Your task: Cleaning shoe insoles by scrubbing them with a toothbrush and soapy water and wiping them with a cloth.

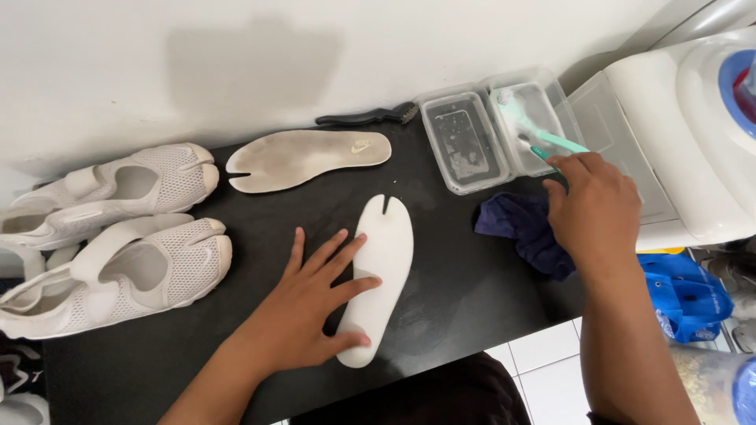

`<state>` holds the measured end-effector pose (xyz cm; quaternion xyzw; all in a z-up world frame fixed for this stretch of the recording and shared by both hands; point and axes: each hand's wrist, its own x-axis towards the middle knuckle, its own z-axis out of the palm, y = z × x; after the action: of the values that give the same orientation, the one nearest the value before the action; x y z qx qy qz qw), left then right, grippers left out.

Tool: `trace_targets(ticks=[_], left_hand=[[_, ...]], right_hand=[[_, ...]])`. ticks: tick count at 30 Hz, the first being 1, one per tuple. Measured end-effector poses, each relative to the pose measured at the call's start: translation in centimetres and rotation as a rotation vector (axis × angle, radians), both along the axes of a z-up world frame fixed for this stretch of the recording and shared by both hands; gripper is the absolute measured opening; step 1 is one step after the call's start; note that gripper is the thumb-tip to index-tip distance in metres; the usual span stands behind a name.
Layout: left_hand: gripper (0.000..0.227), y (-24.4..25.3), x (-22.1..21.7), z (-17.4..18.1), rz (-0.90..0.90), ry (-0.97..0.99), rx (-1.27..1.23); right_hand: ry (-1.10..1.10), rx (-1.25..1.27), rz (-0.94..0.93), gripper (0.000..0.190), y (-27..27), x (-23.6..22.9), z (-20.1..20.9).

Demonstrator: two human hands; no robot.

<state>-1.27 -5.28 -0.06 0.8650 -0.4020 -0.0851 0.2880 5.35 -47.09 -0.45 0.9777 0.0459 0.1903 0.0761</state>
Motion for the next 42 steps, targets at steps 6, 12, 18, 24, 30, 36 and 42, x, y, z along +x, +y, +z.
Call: trace_targets(ticks=[6,12,18,24,30,36,42], left_hand=[[0.081,-0.7,-0.3,-0.4,-0.021,-0.053,0.002],[0.087,-0.5,-0.4,-1.6,0.099,-0.196,0.069],[0.071,-0.7,-0.6,-1.4,0.13,-0.261,0.022],[0.052,-0.7,-1.0,-2.0,0.191,-0.354,0.068],[0.052,-1.2,-0.7,-2.0,0.22,-0.463,0.1],[0.069,-1.7,-1.0,-1.9,0.33,-0.682,0.233],[0.082,-0.4,-1.0,-1.8,0.378,-0.693,0.368]], right_hand=[[0.142,0.237,-0.116,0.026,1.0,-1.0,2.8],[0.382,0.42,-0.422,0.039,3.6,-2.5,5.7],[0.444,0.424,-0.444,0.036,4.5,-4.5,4.9],[0.345,0.393,-0.391,0.036,2.8,-5.4,2.7],[0.261,0.401,-0.386,0.038,2.4,-5.9,2.0],[0.148,0.421,-0.297,0.033,2.8,-6.2,1.7],[0.26,0.553,-0.296,0.031,6.8,-5.7,3.2]])
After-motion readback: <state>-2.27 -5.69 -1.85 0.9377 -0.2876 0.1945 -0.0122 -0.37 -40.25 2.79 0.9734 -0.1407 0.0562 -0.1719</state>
